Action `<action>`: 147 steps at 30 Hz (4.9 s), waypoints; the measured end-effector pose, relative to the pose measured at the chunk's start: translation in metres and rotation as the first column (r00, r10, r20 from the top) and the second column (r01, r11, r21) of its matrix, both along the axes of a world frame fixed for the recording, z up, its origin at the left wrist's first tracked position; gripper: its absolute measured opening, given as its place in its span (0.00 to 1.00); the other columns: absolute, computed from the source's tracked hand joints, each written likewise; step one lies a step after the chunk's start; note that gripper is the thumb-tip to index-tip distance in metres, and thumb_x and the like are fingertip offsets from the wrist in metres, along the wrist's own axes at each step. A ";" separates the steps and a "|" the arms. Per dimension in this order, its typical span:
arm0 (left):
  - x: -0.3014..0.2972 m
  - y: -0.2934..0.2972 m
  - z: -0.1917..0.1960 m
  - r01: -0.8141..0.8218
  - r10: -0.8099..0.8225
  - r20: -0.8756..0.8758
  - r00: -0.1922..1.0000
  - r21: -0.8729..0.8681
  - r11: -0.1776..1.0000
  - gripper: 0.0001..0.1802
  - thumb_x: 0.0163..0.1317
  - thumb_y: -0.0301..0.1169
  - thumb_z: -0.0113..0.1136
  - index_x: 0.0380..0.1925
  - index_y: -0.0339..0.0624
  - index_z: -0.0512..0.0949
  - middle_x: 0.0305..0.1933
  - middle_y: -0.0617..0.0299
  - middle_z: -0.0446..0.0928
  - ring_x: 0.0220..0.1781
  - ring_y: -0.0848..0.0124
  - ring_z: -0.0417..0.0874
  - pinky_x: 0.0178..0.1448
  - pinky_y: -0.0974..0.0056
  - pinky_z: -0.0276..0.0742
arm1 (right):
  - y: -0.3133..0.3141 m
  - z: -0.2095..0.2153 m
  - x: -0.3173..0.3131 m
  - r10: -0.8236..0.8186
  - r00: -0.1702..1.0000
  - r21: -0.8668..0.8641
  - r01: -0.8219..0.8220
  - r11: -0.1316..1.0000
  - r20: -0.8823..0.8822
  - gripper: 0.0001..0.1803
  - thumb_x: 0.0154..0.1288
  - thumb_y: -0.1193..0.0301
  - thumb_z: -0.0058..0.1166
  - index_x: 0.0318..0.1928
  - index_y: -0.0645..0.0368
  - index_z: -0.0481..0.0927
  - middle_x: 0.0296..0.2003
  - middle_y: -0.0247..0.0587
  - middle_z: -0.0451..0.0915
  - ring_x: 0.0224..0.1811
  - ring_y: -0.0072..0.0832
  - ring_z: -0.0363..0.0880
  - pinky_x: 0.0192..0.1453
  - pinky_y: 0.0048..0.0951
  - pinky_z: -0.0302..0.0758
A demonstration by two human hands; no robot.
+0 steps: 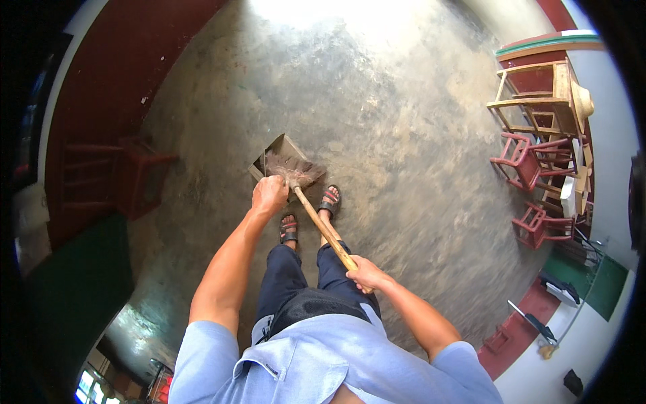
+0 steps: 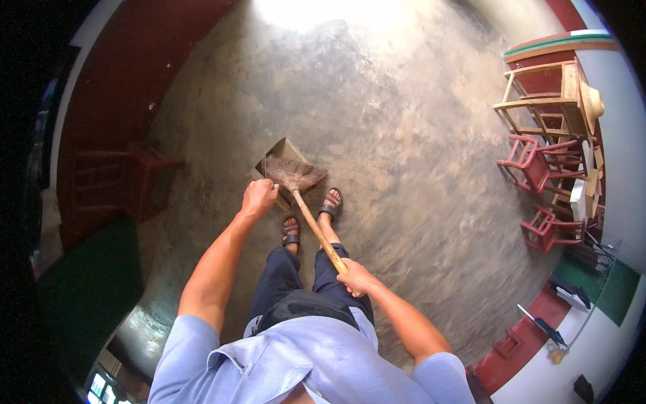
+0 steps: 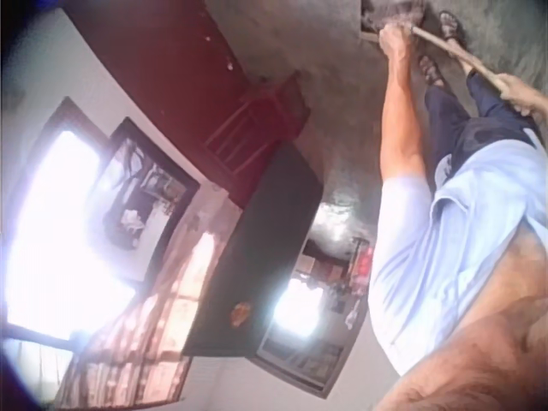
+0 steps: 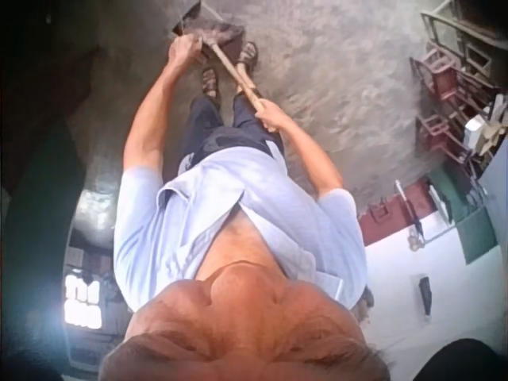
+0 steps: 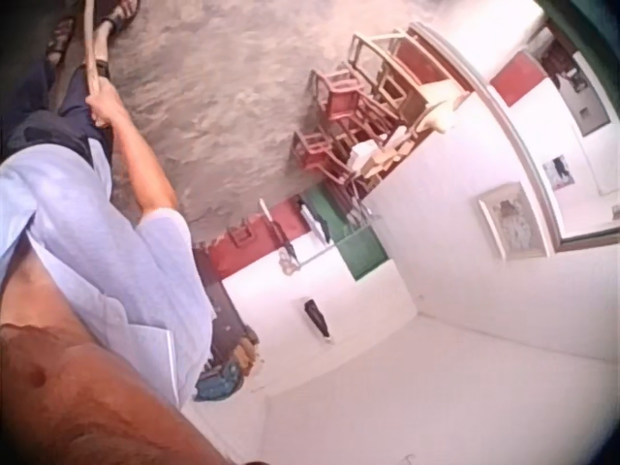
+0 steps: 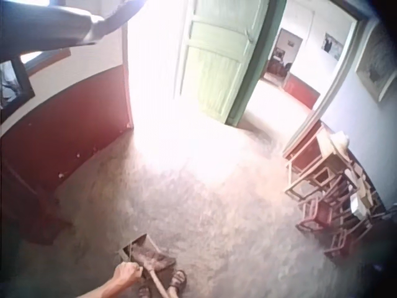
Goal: The person sweeps a concrete floor with a broom, moving debris into a dustpan. They sweep various areas including a room with stacked chairs, a garage area with a motorcycle, and a staircase. The person uses a dustpan to collect the swept debris.
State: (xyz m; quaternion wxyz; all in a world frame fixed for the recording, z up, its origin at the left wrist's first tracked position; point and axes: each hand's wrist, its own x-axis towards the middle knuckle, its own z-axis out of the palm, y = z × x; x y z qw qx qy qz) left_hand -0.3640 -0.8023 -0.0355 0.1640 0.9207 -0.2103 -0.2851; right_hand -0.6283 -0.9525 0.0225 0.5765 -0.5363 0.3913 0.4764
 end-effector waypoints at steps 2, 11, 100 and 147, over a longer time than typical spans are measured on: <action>-0.003 0.016 0.004 0.009 -0.009 -0.004 1.000 -0.005 1.000 0.14 0.50 0.36 0.50 0.20 0.35 0.75 0.26 0.44 0.73 0.31 0.50 0.75 0.37 0.53 0.71 | -0.009 0.031 0.004 -0.057 0.998 0.024 0.057 0.998 -0.007 0.24 0.50 0.75 0.46 0.51 0.59 0.61 0.14 0.31 0.65 0.10 0.20 0.63 0.11 0.25 0.63; -0.017 0.076 0.012 -0.061 0.056 -0.051 0.997 -0.107 0.992 0.14 0.50 0.36 0.51 0.17 0.35 0.73 0.22 0.45 0.72 0.29 0.50 0.73 0.33 0.53 0.68 | -0.056 0.054 -0.016 -0.155 0.988 -0.180 0.154 0.972 0.011 0.23 0.52 0.74 0.46 0.50 0.58 0.60 0.15 0.31 0.65 0.11 0.19 0.64 0.10 0.23 0.64; -0.056 0.291 0.018 -0.163 0.156 -0.065 0.986 -0.115 0.980 0.15 0.49 0.36 0.53 0.15 0.33 0.70 0.21 0.44 0.70 0.28 0.47 0.71 0.31 0.52 0.65 | 0.110 0.027 0.028 -0.013 0.970 -0.239 0.073 0.968 0.243 0.27 0.50 0.78 0.45 0.53 0.58 0.59 0.19 0.36 0.68 0.11 0.22 0.67 0.12 0.25 0.67; -0.076 0.345 0.021 0.022 -0.024 -0.034 0.999 -0.054 0.998 0.15 0.49 0.36 0.52 0.15 0.34 0.71 0.21 0.46 0.71 0.27 0.49 0.71 0.31 0.53 0.66 | 0.225 0.079 -0.100 -0.214 0.974 -0.009 0.215 0.977 0.071 0.30 0.50 0.77 0.49 0.56 0.57 0.57 0.17 0.29 0.68 0.11 0.16 0.64 0.11 0.20 0.62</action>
